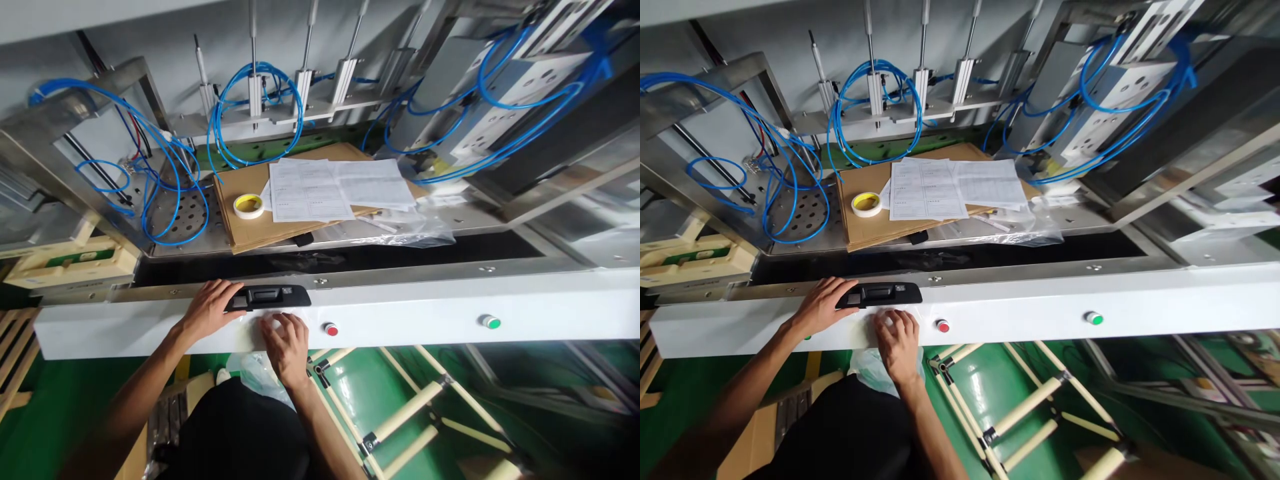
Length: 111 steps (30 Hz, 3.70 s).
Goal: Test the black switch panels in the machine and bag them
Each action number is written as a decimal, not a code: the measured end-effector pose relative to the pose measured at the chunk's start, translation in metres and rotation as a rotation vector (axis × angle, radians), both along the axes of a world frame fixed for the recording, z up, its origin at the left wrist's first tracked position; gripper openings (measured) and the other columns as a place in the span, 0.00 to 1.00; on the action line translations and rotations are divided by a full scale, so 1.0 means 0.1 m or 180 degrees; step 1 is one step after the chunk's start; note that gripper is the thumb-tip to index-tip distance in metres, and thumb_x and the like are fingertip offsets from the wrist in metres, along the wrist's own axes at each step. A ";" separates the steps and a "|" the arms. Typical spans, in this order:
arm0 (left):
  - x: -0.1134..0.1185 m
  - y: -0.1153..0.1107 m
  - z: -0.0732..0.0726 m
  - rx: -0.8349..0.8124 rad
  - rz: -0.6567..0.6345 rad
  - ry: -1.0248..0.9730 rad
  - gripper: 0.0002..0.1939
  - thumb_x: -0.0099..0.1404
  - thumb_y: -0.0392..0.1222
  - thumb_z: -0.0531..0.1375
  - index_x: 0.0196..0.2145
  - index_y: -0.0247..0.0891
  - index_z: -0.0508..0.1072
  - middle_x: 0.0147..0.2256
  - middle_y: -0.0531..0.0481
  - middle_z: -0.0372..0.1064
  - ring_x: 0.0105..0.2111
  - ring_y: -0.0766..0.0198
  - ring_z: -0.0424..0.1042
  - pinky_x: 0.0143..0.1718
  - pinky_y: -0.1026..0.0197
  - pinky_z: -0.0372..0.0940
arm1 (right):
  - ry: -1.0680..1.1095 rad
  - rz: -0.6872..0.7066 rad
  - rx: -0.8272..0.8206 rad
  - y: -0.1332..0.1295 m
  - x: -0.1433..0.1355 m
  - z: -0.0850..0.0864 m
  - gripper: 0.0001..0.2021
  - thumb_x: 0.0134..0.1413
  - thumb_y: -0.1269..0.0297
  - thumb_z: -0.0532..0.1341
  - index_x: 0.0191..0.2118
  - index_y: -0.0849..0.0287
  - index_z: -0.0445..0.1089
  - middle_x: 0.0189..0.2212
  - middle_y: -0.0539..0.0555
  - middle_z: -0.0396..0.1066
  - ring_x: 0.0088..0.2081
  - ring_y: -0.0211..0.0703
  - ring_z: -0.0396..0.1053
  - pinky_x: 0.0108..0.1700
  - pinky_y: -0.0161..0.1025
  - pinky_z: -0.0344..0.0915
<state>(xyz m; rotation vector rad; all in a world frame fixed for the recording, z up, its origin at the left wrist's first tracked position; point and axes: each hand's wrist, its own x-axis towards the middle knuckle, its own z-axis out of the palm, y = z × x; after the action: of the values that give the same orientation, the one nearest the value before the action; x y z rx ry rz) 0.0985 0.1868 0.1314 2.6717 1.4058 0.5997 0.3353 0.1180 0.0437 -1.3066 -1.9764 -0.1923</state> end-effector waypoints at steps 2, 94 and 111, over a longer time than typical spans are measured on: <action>0.01 -0.01 -0.04 0.0026 -0.0024 -0.0100 0.26 0.69 0.51 0.68 0.60 0.40 0.71 0.51 0.41 0.77 0.49 0.49 0.75 0.52 0.48 0.71 | 0.0028 -0.0002 0.0040 0.00 -0.01 0.00 0.16 0.67 0.70 0.63 0.57 0.49 0.78 0.52 0.59 0.75 0.57 0.54 0.67 0.61 0.56 0.65; 0.05 -0.37 -0.18 0.0407 0.0127 -0.0092 0.25 0.73 0.32 0.57 0.65 0.41 0.69 0.56 0.39 0.78 0.56 0.50 0.76 0.57 0.47 0.68 | -0.0924 0.0702 -0.0301 0.35 -0.13 0.98 0.20 0.73 0.57 0.59 0.65 0.55 0.70 0.57 0.62 0.75 0.60 0.57 0.68 0.66 0.57 0.57; -0.05 0.10 0.01 -0.0022 -0.0152 -0.0536 0.34 0.53 0.43 0.78 0.53 0.42 0.69 0.51 0.40 0.76 0.51 0.44 0.76 0.54 0.42 0.71 | -0.0981 0.1383 -0.1235 1.11 0.04 1.15 0.12 0.70 0.65 0.62 0.55 0.54 0.77 0.43 0.55 0.81 0.46 0.48 0.76 0.49 0.44 0.68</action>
<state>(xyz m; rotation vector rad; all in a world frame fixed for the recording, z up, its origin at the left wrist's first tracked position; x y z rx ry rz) 0.0936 0.1970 0.1325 2.5717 1.2942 0.7928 0.3397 0.2285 0.1583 -1.0822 -2.6055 0.2246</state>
